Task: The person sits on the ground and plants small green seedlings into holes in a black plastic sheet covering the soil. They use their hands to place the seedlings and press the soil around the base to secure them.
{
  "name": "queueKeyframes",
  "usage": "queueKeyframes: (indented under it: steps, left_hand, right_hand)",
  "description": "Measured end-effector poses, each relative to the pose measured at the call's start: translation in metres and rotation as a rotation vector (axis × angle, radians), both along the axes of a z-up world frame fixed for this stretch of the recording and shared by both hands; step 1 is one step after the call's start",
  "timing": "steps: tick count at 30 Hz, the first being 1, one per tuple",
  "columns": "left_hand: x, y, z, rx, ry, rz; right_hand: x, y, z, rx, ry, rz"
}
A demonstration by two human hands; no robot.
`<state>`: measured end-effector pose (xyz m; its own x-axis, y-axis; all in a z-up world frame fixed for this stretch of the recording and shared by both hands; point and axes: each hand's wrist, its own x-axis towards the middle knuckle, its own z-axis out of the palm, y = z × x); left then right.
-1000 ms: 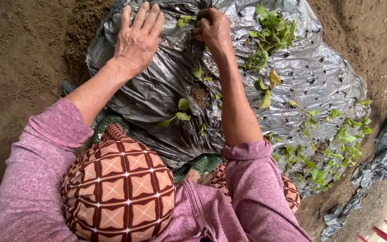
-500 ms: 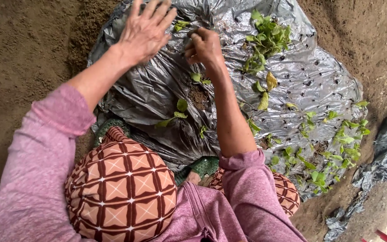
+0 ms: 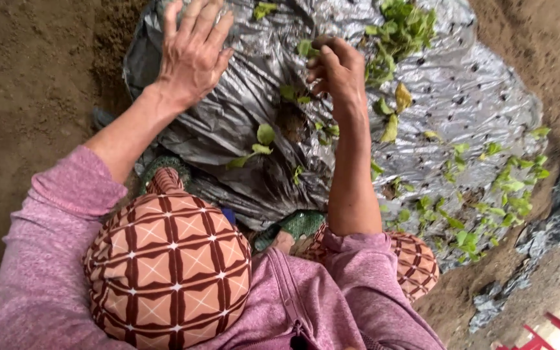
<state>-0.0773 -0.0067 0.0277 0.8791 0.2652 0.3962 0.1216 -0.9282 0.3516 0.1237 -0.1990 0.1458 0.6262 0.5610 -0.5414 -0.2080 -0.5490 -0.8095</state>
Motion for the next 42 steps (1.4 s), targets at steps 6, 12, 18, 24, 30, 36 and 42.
queueKeyframes:
  steps: [6, 12, 18, 24, 30, 36, 42]
  left_hand:
    - [-0.043, -0.059, -0.008, -0.023, -0.13, 0.035]
    - [-0.075, -0.111, -0.001, 0.105, -0.067, -0.184]
    - [-0.09, -0.127, 0.003, 0.099, -0.096, -0.287]
    - [-0.098, -0.134, 0.001, 0.096, -0.088, -0.326]
    - [-0.097, -0.129, 0.018, 0.186, -0.175, -0.263]
    - [-0.089, -0.133, 0.004, 0.235, -0.172, -0.307]
    - [-0.079, -0.138, -0.007, 0.276, -0.153, -0.339]
  right_hand:
    - [-0.029, -0.052, 0.0, 0.005, -0.023, -0.059]
    - [-0.051, -0.066, 0.017, 0.032, -0.081, -0.032]
    - [-0.1, -0.066, 0.027, -0.192, -0.074, 0.164]
    - [-0.151, -0.075, 0.007, -0.286, -0.091, 0.363]
    - [-0.155, -0.101, -0.02, -0.261, -0.359, 0.451]
    - [-0.158, -0.113, -0.018, -0.306, -0.28, 0.393]
    - [-0.156, -0.119, -0.019, -0.321, -0.22, 0.358]
